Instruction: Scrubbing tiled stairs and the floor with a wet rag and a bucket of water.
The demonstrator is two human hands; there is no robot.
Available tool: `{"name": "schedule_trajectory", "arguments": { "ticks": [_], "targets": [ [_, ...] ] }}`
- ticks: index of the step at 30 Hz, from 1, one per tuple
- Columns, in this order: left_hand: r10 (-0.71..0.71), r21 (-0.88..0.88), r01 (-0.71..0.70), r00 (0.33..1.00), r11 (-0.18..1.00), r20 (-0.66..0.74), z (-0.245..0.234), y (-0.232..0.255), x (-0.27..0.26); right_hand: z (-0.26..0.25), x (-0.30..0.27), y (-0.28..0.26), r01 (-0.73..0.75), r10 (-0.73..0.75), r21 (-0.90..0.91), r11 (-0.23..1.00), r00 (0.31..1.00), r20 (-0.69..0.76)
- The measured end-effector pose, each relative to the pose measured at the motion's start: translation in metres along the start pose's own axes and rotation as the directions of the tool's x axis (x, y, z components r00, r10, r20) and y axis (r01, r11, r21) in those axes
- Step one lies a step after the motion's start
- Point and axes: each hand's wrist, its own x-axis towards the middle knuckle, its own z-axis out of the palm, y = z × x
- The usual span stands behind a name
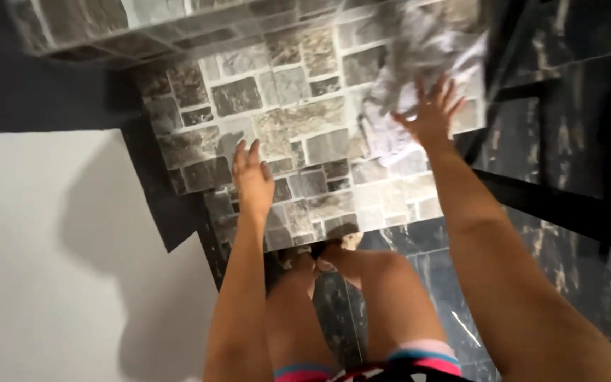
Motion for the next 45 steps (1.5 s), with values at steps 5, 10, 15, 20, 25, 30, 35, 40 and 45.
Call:
{"name": "schedule_trajectory", "arguments": {
  "ticks": [5,10,15,20,25,30,35,40,45],
  "targets": [
    [-0.187,-0.283,0.166,0.981,0.945,-0.049,-0.003,-0.045,-0.008,0.036,0.008,-0.046,-0.192,0.187,-0.015,0.981,0.967,-0.173],
    [-0.191,-0.377,0.096,0.956,0.921,-0.222,0.023,-0.093,-0.026,0.067,0.017,-0.139,0.055,-0.043,0.042,0.998,0.968,-0.249],
    [-0.230,-0.529,0.028,0.920,0.848,-0.319,0.023,-0.145,-0.042,0.175,0.019,-0.325,0.521,-0.451,0.020,0.853,0.757,-0.473],
    [-0.204,-0.300,0.089,0.903,0.950,-0.378,-0.023,-0.146,-0.031,0.101,-0.039,-0.491,0.804,-0.745,-0.170,0.570,0.593,0.306],
    [-0.190,-0.146,0.150,0.929,0.978,-0.317,0.012,-0.144,0.002,0.132,0.051,-0.423,0.828,-0.853,-0.230,0.512,0.522,-0.018],
    [-0.103,-0.048,0.094,0.963,0.994,-0.248,0.059,-0.074,0.050,0.085,0.131,-0.233,0.746,-0.780,-0.255,0.615,0.530,-0.331],
    [-0.044,-0.049,0.037,0.988,0.998,-0.148,0.088,-0.009,0.068,0.070,0.181,0.056,0.076,-0.115,-0.424,0.902,0.991,-0.067],
    [-0.028,0.004,0.029,0.991,1.000,-0.132,0.107,-0.015,0.051,0.054,0.062,0.164,-0.020,-0.082,-0.288,0.957,0.938,-0.338],
    [-0.046,0.043,0.051,0.992,0.998,-0.114,0.087,-0.052,0.023,0.072,-0.012,0.095,-0.127,0.115,-0.015,0.992,0.935,-0.334]
  ]
}}
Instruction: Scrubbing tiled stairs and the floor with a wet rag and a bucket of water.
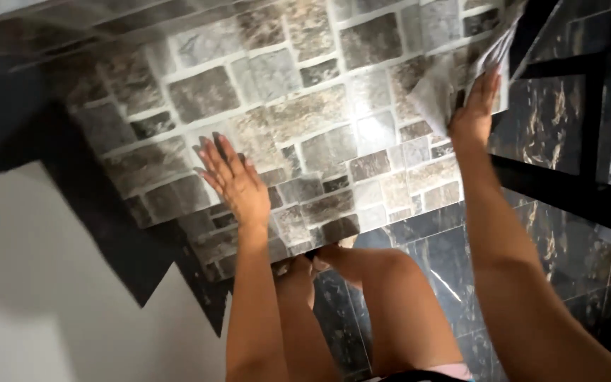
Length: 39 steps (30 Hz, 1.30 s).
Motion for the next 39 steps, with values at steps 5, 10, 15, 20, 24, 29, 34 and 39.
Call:
{"name": "schedule_trajectory", "arguments": {
  "ticks": [5,10,15,20,24,29,34,39],
  "targets": [
    [-0.139,-0.158,0.126,0.988,0.979,-0.074,-0.021,-0.039,-0.017,0.091,-0.033,-0.103,0.229,-0.236,0.578,0.783,0.970,-0.064],
    [-0.198,-0.217,0.163,0.968,0.962,-0.152,-0.073,-0.065,-0.020,0.049,-0.042,-0.424,0.639,-0.586,0.399,0.658,0.767,-0.262],
    [-0.179,-0.321,0.095,0.954,0.942,-0.243,-0.091,-0.091,-0.034,0.093,-0.029,-0.624,0.604,-0.566,0.590,0.536,0.776,-0.279],
    [-0.248,-0.421,0.137,0.943,0.897,-0.221,-0.095,-0.107,-0.067,0.081,-0.070,-0.639,0.669,-0.693,0.622,0.407,0.670,-0.266],
    [-0.346,-0.504,0.206,0.916,0.839,-0.203,-0.093,-0.098,-0.074,0.128,-0.147,-0.566,0.902,-0.891,0.206,0.381,0.417,-0.177],
    [-0.316,-0.433,0.165,0.899,0.886,-0.304,-0.096,-0.091,-0.079,0.078,-0.196,-0.512,0.924,-0.986,0.349,0.160,0.168,0.005],
    [-0.295,-0.305,0.204,0.910,0.930,-0.290,-0.082,-0.100,-0.059,0.070,-0.189,-0.524,0.844,-0.964,0.484,0.232,0.265,-0.001],
    [-0.296,-0.116,0.279,0.938,0.953,-0.181,-0.042,-0.058,-0.030,0.109,-0.155,-0.421,0.785,-0.916,0.585,0.204,0.363,-0.169]
  ]
}}
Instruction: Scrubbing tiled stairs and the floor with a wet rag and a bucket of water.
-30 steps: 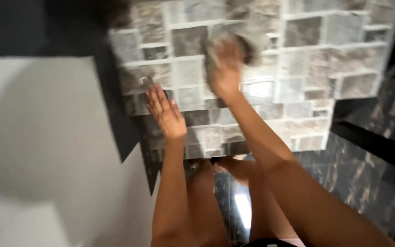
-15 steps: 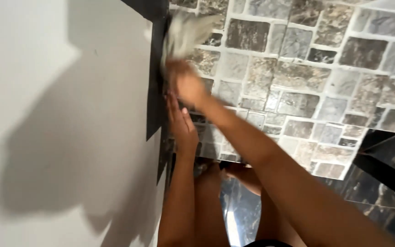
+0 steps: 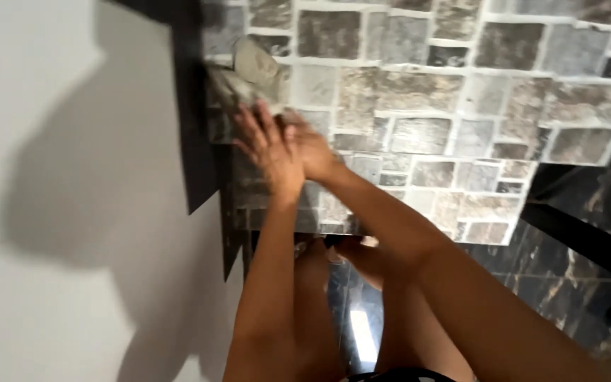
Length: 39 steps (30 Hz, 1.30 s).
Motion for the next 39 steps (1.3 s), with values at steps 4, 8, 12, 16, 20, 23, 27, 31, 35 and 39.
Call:
{"name": "schedule_trajectory", "arguments": {
  "ticks": [4,8,12,16,20,23,27,31,35,39],
  "targets": [
    [0.157,0.080,-0.171,0.975,0.982,0.160,0.050,0.062,-0.023,-0.115,-0.100,0.046,-0.223,0.208,-0.168,0.960,0.973,-0.104],
    [0.317,0.009,-0.336,0.898,0.942,0.306,0.085,0.124,-0.050,-0.215,-0.234,0.110,-0.548,0.469,-0.226,0.806,0.822,-0.323],
    [0.390,-0.049,-0.402,0.841,0.914,0.375,0.100,0.171,-0.061,-0.284,-0.387,0.191,-0.747,0.622,-0.572,0.339,0.634,-0.459],
    [0.359,-0.105,-0.345,0.861,0.933,0.360,0.097,0.181,-0.064,-0.300,-0.415,0.183,-0.897,0.797,0.122,0.426,0.308,-0.519],
    [0.254,-0.108,-0.234,0.939,0.966,0.233,0.067,0.140,-0.042,-0.266,-0.261,0.105,-0.595,0.434,-0.239,0.767,0.756,-0.489],
    [0.127,-0.092,-0.116,0.983,0.989,0.130,0.025,0.094,-0.009,-0.158,-0.115,0.069,-0.320,0.300,-0.046,0.946,0.922,-0.246],
    [0.015,-0.094,-0.013,0.999,0.996,0.028,-0.017,0.030,0.019,-0.048,0.077,0.016,-0.033,0.029,-0.099,0.994,0.998,-0.047],
    [-0.019,-0.067,0.016,0.999,0.998,-0.048,-0.034,-0.014,0.030,0.030,0.198,0.035,-0.079,0.057,-0.083,0.993,0.969,-0.239],
    [-0.029,-0.008,0.029,0.999,1.000,-0.031,-0.016,-0.025,0.037,-0.004,0.233,0.056,-0.107,0.279,-0.581,0.807,0.936,0.215],
    [0.034,0.019,-0.034,0.999,0.999,-0.004,0.013,0.009,0.037,-0.088,0.166,0.081,-0.175,0.226,-0.442,0.880,0.972,0.065]
  ]
}}
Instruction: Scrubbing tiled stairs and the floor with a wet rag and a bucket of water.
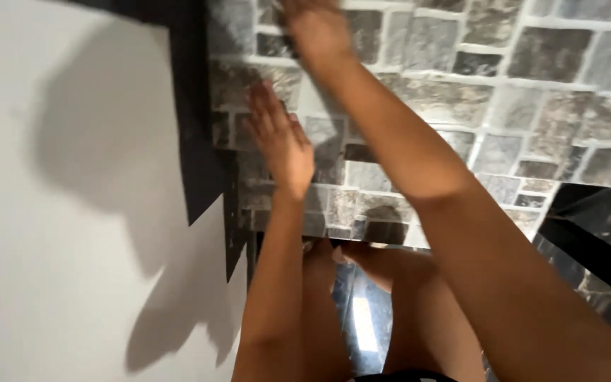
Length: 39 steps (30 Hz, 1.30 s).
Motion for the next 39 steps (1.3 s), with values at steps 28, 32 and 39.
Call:
{"name": "schedule_trajectory", "arguments": {
  "ticks": [28,32,39],
  "targets": [
    [0.305,-0.113,-0.283,0.890,0.952,0.339,0.085,0.148,-0.069,-0.009,-0.357,0.074,-0.529,0.698,0.472,0.705,0.638,-0.327],
    [0.211,-0.131,-0.188,0.959,0.973,0.188,0.031,0.143,-0.057,-0.029,-0.281,0.011,-0.401,0.576,0.524,0.752,0.785,-0.226],
    [0.222,-0.459,-0.199,0.975,0.866,-0.003,-0.089,0.250,-0.017,-0.180,-0.296,0.069,-0.466,0.878,0.865,0.187,0.473,0.065]
  ]
}}
